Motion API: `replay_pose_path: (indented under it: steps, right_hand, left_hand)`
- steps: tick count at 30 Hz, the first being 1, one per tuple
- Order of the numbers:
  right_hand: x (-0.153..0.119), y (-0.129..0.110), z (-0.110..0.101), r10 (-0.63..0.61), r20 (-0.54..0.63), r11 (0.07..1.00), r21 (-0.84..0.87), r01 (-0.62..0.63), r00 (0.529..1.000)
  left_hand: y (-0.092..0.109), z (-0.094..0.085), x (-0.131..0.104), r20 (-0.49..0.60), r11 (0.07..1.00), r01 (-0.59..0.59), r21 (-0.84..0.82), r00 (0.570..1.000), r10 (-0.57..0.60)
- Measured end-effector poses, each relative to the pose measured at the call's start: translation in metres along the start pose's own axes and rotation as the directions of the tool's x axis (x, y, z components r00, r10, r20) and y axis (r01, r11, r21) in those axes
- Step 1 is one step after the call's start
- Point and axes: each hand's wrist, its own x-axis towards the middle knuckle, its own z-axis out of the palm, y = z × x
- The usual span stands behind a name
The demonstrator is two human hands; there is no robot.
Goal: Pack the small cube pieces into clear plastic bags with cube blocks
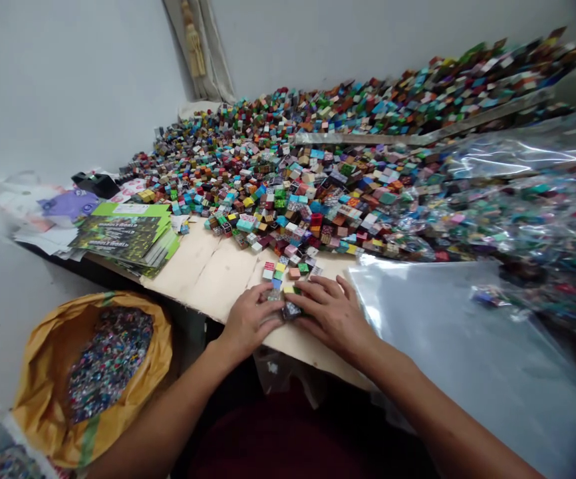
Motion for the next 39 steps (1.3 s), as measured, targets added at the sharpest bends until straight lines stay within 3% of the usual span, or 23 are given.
replay_pose_path:
  steps: [5, 8, 11, 15, 20, 27, 31, 34, 39]
  right_hand:
    - [0.011, 0.008, 0.000, -0.031, 0.085, 0.999, 0.043, 0.028, 0.996]
    - [0.020, 0.007, -0.003, -0.097, 0.137, 0.989, 0.126, 0.079, 0.986]
    - [0.020, 0.002, -0.005, -0.085, 0.168, 0.989, 0.132, 0.063, 0.982]
    - [0.011, -0.008, -0.001, -0.065, 0.076, 0.997, 0.054, 0.061, 0.995]
    - [0.002, -0.018, 0.006, -0.099, -0.029, 0.993, 0.065, 0.101, 0.995]
    - [-0.028, 0.009, 0.003, -0.051, -0.096, 0.998, 0.033, 0.055, 0.994]
    - [-0.033, 0.025, 0.002, 0.044, -0.081, 0.993, -0.101, -0.052, 0.996]
    - [-0.023, 0.023, 0.001, 0.103, -0.034, 0.983, -0.150, -0.107, 0.994]
    - [-0.006, 0.012, -0.001, 0.060, 0.029, 0.994, -0.093, -0.057, 0.998]
  left_hand:
    - [-0.006, 0.000, 0.004, 0.008, 0.996, 0.022, -0.090, 1.000, -0.022]
    - [-0.011, -0.002, 0.006, 0.017, 0.990, 0.084, -0.116, 0.996, -0.082]
    - [-0.012, -0.004, 0.008, 0.031, 0.982, 0.116, -0.152, 0.993, -0.113]
    - [-0.008, -0.004, 0.009, 0.039, 0.989, 0.103, -0.107, 0.994, -0.100]
    - [-0.006, 0.001, 0.009, -0.048, 0.998, 0.064, 0.013, 0.997, -0.063]
    - [-0.008, 0.008, 0.004, -0.099, 0.993, 0.009, 0.115, 0.995, 0.003]
    - [-0.005, 0.004, 0.006, -0.062, 0.990, 0.008, 0.142, 0.998, 0.000]
    - [-0.003, -0.001, 0.010, -0.017, 0.982, -0.005, 0.190, 1.000, 0.008]
    - [-0.005, -0.004, 0.015, 0.032, 0.984, 0.041, 0.175, 0.998, -0.047]
